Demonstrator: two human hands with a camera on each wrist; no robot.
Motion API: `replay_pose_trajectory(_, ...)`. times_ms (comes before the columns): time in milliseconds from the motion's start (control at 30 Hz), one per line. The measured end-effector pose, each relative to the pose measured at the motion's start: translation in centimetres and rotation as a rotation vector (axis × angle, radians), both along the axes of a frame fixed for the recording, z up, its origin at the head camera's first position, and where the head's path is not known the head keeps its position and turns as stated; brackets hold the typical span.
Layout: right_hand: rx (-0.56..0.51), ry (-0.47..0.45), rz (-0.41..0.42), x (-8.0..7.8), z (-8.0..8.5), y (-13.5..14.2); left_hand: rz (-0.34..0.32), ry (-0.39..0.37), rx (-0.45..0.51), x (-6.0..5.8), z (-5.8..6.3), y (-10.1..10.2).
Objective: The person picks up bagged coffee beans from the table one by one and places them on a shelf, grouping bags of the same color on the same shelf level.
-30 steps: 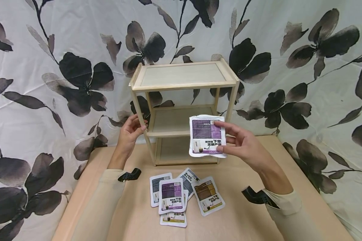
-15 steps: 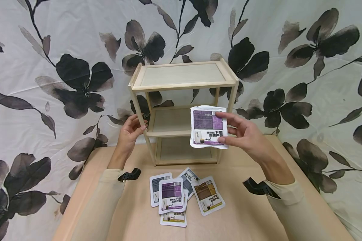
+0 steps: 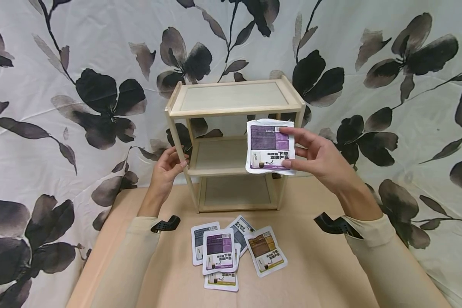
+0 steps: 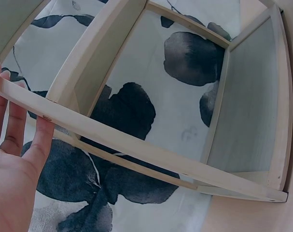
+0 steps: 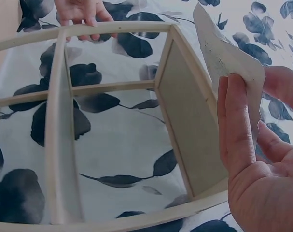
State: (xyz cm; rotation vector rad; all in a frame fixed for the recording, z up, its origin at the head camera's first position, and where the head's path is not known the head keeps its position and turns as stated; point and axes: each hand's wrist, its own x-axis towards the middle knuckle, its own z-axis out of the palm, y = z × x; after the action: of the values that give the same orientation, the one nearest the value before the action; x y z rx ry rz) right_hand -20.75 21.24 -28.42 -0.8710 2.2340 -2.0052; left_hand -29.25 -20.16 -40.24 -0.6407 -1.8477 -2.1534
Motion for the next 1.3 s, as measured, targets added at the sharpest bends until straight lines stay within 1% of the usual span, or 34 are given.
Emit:
replay_pose_trajectory(67, 0.009, 0.009, -0.003, -0.2, 0.5, 0.1, 0.000, -0.002, 0.000, 0.0, 0.0, 0.0)
replay_pose_trajectory(233, 0.013, 0.025, 0.017, -0.8, 1.9, 0.4, -0.002, -0.001, 0.001, 0.0, 0.0, 0.0)
replay_pose_trajectory(500, 0.033, 0.045, 0.033, -1.5, 4.5, 1.0, -0.005, 0.012, 0.002, 0.0, -0.1, 0.1)
replay_pose_trajectory(733, 0.108, 0.094, 0.029, -2.3, 6.5, 1.5, 0.002, 0.011, 0.003, 0.2, -0.2, 0.2)
replay_pose_trajectory(833, 0.109, 0.107, 0.034, -2.8, 7.2, 1.5, 0.005, 0.014, 0.001, 0.2, -0.3, 0.2)
replay_pose_trajectory(1033, 0.047, 0.096, 0.047, -4.0, 8.3, 1.4, 0.008, 0.013, -0.005, 0.1, -0.2, 0.3)
replay_pose_trajectory(1133, 0.057, 0.084, 0.025, -4.7, 8.7, 1.5, 0.009, 0.007, -0.011, 0.1, -0.2, 0.3)
replay_pose_trajectory(1300, 0.123, 0.084, -0.029, -5.9, 9.5, 1.6, 0.008, 0.006, -0.015, 0.0, -0.3, 0.1)
